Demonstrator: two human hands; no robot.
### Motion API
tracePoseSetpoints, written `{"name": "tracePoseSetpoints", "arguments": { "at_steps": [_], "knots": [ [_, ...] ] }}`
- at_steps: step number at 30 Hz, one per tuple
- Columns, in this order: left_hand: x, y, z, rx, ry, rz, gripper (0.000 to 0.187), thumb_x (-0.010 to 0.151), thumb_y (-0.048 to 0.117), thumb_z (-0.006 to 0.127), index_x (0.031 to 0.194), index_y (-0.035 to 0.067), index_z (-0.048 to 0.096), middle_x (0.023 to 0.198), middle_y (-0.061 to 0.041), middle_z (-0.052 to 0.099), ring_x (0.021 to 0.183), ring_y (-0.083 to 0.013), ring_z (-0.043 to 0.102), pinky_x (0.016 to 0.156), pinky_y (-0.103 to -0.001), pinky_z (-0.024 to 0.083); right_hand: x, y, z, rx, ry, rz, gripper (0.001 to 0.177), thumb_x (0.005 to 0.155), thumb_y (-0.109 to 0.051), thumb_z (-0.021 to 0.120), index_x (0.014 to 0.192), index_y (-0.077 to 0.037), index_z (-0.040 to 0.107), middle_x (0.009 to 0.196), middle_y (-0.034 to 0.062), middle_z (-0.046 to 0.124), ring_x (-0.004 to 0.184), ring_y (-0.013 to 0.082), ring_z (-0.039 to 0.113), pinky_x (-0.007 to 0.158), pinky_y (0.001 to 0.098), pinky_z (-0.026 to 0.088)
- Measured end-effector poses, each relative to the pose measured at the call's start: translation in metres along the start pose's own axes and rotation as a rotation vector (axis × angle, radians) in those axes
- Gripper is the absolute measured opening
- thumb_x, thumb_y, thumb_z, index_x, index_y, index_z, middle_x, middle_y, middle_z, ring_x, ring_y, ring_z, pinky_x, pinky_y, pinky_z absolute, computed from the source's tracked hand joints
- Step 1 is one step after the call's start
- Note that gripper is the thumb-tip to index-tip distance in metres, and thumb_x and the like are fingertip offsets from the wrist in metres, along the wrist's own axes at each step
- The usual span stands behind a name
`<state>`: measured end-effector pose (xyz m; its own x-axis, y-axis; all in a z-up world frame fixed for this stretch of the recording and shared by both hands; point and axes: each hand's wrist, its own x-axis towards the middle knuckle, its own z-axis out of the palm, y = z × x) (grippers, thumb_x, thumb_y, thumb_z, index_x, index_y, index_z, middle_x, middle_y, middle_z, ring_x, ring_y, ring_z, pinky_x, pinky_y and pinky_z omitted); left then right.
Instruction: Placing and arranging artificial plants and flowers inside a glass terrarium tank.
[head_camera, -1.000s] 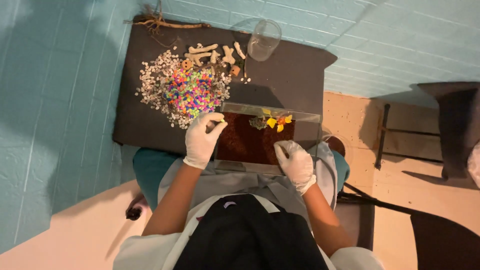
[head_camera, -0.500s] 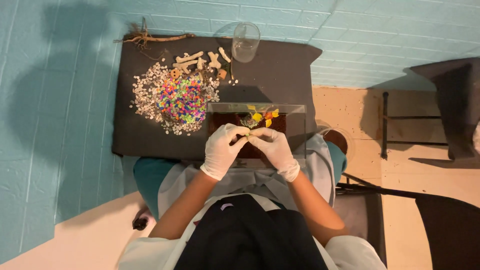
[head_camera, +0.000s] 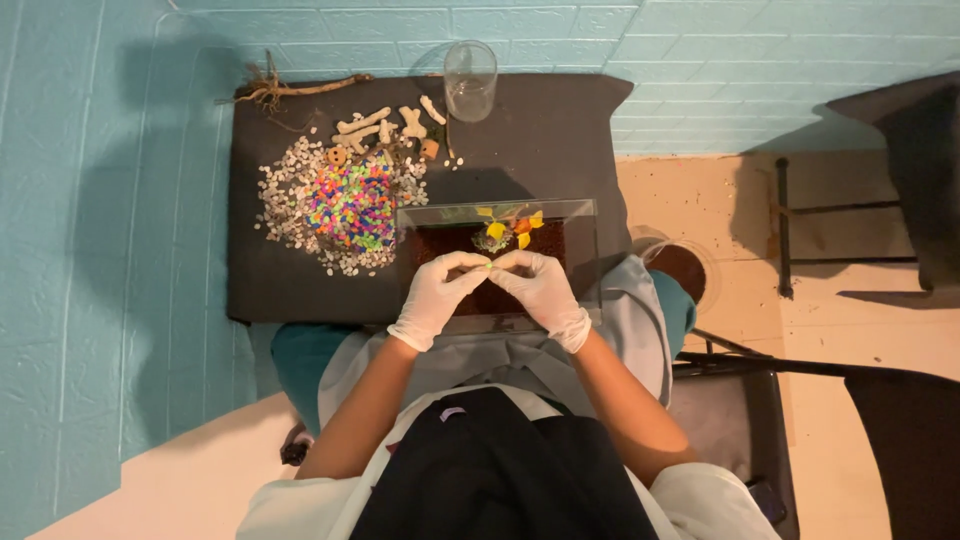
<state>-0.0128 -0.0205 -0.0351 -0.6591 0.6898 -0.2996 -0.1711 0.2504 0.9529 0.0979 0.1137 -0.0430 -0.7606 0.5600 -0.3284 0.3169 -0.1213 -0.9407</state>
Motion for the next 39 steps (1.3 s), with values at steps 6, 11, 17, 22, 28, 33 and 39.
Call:
{"name": "tracePoseSetpoints", "arguments": {
  "at_steps": [6,11,17,22,28,33,39],
  "knots": [
    [0.020,-0.007,-0.001,0.039,0.052,-0.081,0.019,0.087,0.024,0.080,0.101,0.012,0.079,0.090,-0.008,0.074,0.071,-0.0120,0.065,0.060,-0.026,0.057,0.003,0.004,-0.019,-0.068,0.047,-0.022,0.011,0.083,-0.016,0.087,0.092,-0.013,0.082,0.079,0.0046,0.073,0.074,0.0098,0.063,0.070,0.0290,0.058],
    [0.062,-0.058,0.013,0.249,0.015,-0.404,0.022,0.088,0.024,0.070,0.106,0.012,0.075,0.094,-0.007,0.077,0.072,-0.0136,0.071,0.061,-0.027,0.063,-0.004,0.022,-0.054,-0.448,0.313,-0.099,0.006,0.090,-0.025,0.079,0.096,-0.024,0.079,0.088,-0.0025,0.076,0.087,0.0147,0.074,0.082,0.0331,0.059],
    [0.167,-0.209,0.000,0.002,0.144,-0.673,0.033,0.088,0.016,0.072,0.119,0.004,0.068,0.103,-0.015,0.075,0.078,-0.0211,0.071,0.071,-0.036,0.065,-0.010,0.051,-0.054,-1.015,0.300,-0.590,0.005,0.088,-0.021,0.077,0.093,-0.021,0.077,0.077,-0.0015,0.070,0.078,0.0176,0.071,0.080,0.0310,0.058],
    [0.235,-0.293,0.009,-0.125,0.306,-0.731,0.039,0.089,0.014,0.076,0.123,0.000,0.061,0.113,-0.015,0.073,0.090,-0.0228,0.076,0.079,-0.038,0.066,-0.011,0.049,-0.054,-1.033,0.313,-0.614,0.003,0.090,-0.024,0.072,0.090,-0.021,0.073,0.073,-0.0010,0.065,0.075,0.0194,0.069,0.073,0.0309,0.056],
    [0.206,-0.249,0.013,0.220,0.112,-0.711,0.040,0.095,0.028,0.068,0.126,0.005,0.060,0.123,-0.006,0.070,0.113,-0.0197,0.069,0.096,-0.032,0.058,-0.008,0.048,-0.057,-1.018,0.277,-0.595,0.005,0.092,-0.026,0.070,0.091,-0.021,0.071,0.073,-0.0011,0.062,0.074,0.0199,0.068,0.069,0.0324,0.056],
    [0.237,-0.343,-0.003,1.046,-0.267,-0.556,0.038,0.095,0.044,0.061,0.129,0.026,0.063,0.128,0.010,0.066,0.122,-0.0148,0.060,0.108,-0.034,0.044,-0.007,0.048,-0.054,-1.043,0.293,-0.573,0.003,0.090,-0.025,0.071,0.091,-0.022,0.071,0.072,-0.0010,0.059,0.073,0.0193,0.067,0.070,0.0322,0.056],
    [0.218,-0.314,0.015,1.574,-0.518,-0.416,0.047,0.096,0.046,0.057,0.142,0.039,0.051,0.149,0.013,0.052,0.139,-0.0206,0.047,0.118,-0.042,0.032,-0.007,0.041,-0.052,-1.034,0.288,-0.559,0.002,0.091,-0.022,0.073,0.090,-0.021,0.072,0.070,-0.0018,0.060,0.070,0.0196,0.066,0.067,0.0309,0.055]
  ]
}}
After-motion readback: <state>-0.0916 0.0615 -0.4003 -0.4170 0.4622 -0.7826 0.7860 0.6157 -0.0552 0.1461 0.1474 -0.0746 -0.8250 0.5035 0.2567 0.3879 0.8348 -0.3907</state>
